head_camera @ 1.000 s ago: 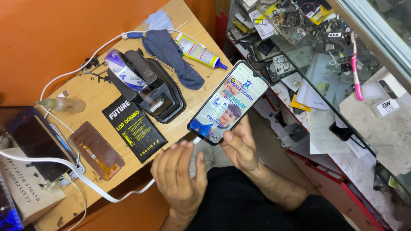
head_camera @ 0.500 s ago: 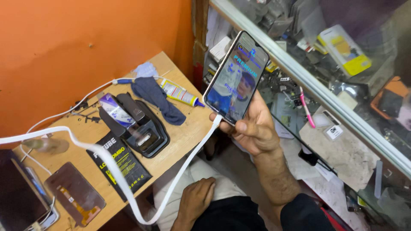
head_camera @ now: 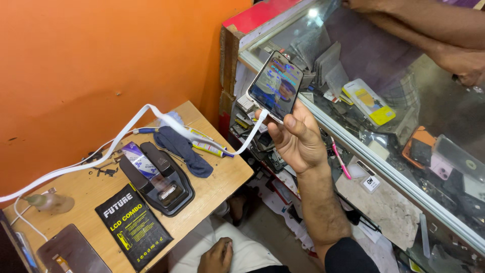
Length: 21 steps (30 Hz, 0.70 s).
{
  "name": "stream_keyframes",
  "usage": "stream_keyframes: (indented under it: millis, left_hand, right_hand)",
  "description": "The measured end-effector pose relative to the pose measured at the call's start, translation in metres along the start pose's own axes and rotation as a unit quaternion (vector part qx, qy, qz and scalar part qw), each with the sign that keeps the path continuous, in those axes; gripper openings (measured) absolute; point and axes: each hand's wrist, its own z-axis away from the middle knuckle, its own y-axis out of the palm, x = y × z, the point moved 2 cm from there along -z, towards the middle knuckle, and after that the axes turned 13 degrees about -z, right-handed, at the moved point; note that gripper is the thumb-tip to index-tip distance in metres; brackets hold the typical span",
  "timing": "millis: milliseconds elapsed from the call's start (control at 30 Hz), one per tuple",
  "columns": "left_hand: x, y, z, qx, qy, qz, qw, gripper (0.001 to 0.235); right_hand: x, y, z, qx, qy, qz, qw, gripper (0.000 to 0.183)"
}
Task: The person wipes the back and sides of a smartphone with a cloth, then peels off a protective film from the screen. They continue wiping the screen and edges, then connect a charging cable to the phone and inspect the display while it powers on.
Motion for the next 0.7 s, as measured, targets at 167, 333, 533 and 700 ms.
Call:
stream_keyframes:
  millis: [167, 333, 533, 700]
  left_hand:
    - [0.000, 0.001, -0.001, -0.043, 0.026, 0.012, 0.999, 0.016]
    - [-0.004, -0.007, -0.001, 0.029, -0.034, 0.010, 0.999, 0.020]
    - [-0.049, -0.047, 0.004, -0.043, 0.037, 0.079, 0.995, 0.014]
    - [-0.103, -0.094, 0.006, -0.107, 0.124, 0.089, 0.982, 0.012]
  right_hand:
    - [0.000, 0.002, 0.001, -0.019, -0.016, 0.041, 0.999, 0.077]
    - [-0.003, 0.004, 0.002, -0.019, -0.012, 0.057, 0.998, 0.076]
    - [-0.005, 0.005, 0.002, -0.021, -0.010, 0.060, 0.998, 0.074]
    - [-0.007, 0.005, 0.004, -0.028, -0.011, 0.060, 0.998, 0.073]
